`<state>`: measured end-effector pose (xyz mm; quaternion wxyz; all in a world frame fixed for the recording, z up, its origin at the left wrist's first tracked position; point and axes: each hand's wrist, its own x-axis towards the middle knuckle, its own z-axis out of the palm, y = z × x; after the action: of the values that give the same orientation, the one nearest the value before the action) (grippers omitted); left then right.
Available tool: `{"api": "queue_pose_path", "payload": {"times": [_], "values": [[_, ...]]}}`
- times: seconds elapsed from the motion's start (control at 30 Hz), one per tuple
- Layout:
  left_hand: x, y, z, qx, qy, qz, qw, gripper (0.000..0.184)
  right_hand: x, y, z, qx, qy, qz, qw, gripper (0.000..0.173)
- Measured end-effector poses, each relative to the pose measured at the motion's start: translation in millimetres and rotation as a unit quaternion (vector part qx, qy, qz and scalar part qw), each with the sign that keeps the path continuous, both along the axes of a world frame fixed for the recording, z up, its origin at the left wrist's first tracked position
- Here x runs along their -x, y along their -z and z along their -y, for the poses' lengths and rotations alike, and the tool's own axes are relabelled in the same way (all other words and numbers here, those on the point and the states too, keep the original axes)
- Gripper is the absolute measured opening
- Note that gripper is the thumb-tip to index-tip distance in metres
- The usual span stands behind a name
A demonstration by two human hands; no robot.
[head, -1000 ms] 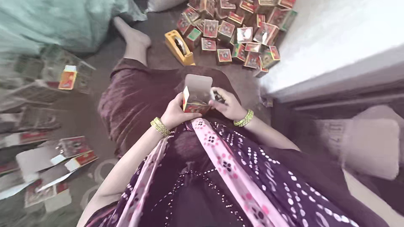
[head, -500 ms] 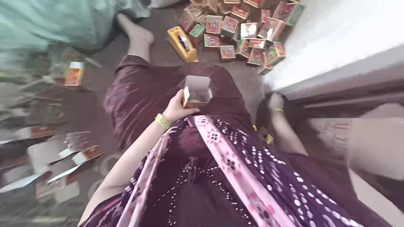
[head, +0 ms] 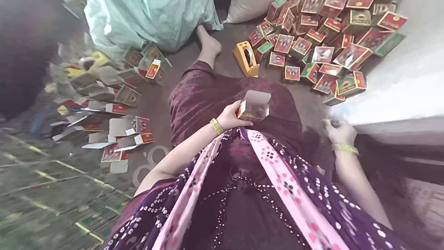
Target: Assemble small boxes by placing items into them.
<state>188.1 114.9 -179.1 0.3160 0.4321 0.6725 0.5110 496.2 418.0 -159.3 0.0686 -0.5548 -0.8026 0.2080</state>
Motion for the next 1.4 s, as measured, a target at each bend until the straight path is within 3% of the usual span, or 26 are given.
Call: {"api": "queue_pose_path", "payload": {"times": [0.07,0.17,0.23,0.33,0.4,0.47,0.57,0.63,0.73,0.83,0.93,1.03,1.13,1.23,1.3,1.37,1.4], "values": [[-1.2,1.5,-0.2,0.002,-0.001,0.01,1.0,0.079,30.0,-21.1,25.2,0.02,-0.102,-0.19,0.976,0.037],[-2.8,1.3,-2.8,-0.001,0.002,0.014,1.0,0.08,84.3,-63.8,83.9,0.069,-0.279,-0.377,0.88,0.042],[-3.3,3.0,-4.1,0.002,0.001,0.001,1.0,0.079,116.1,-81.5,115.6,0.053,-0.391,-0.379,0.837,0.037],[-3.5,-0.7,0.2,0.028,-0.01,-0.029,0.999,0.077,149.2,-80.3,137.1,-0.07,-0.523,-0.254,0.811,0.015],[-2.2,-2.3,3.6,0.033,-0.015,-0.04,0.999,0.076,160.7,-72.9,140.5,-0.081,-0.559,-0.2,0.8,0.012],[-0.7,-0.7,5.9,0.032,-0.021,-0.045,0.998,0.081,165.1,-66.5,141.2,-0.075,-0.564,-0.191,0.8,0.011],[-1.2,2.7,4.4,0.016,-0.03,-0.034,0.999,0.107,163.7,-58.3,140.0,-0.078,-0.564,-0.198,0.798,0.016],[-1.9,4.2,2.5,-0.006,-0.042,-0.04,0.998,0.109,163.2,-53.7,137.6,-0.098,-0.556,-0.209,0.799,0.022],[-4.9,6.3,3.0,-0.06,-0.039,-0.088,0.994,0.098,163.6,-46.3,129.9,-0.113,-0.537,-0.22,0.806,0.023],[-1.5,6.2,3.8,-0.121,-0.002,-0.125,0.985,0.068,164.3,-40.5,125.4,-0.066,-0.526,-0.257,0.808,0.02],[-0.8,7.1,5.0,-0.184,-0.005,-0.11,0.977,0.057,162.7,-37.9,127.3,0.041,-0.458,-0.346,0.818,0.017],[-5.7,-0.2,7.8,-0.204,-0.029,0.01,0.979,0.061,164.8,-40.5,127.7,0.24,-0.298,-0.43,0.818,0.019],[-8.7,-0.6,8.7,-0.211,0.0,0.064,0.976,0.065,167.7,-44.5,130.2,0.445,-0.21,-0.408,0.769,0.033],[-10.3,2.2,8.4,-0.222,0.037,0.078,0.971,0.064,170.1,-44.1,143.0,0.559,-0.175,-0.365,0.724,0.035],[-9.1,4.3,8.8,-0.216,0.05,0.078,0.972,0.064,170.8,-46.4,145.0,0.545,-0.177,-0.355,0.738,0.038],[-7.7,2.6,8.2,-0.181,0.05,0.094,0.978,0.066,168.5,-46.7,140.1,0.434,-0.223,-0.361,0.795,0.048],[-6.8,1.2,7.9,-0.164,0.045,0.101,0.98,0.069,166.6,-45.9,138.1,0.367,-0.256,-0.374,0.813,0.043]]}}
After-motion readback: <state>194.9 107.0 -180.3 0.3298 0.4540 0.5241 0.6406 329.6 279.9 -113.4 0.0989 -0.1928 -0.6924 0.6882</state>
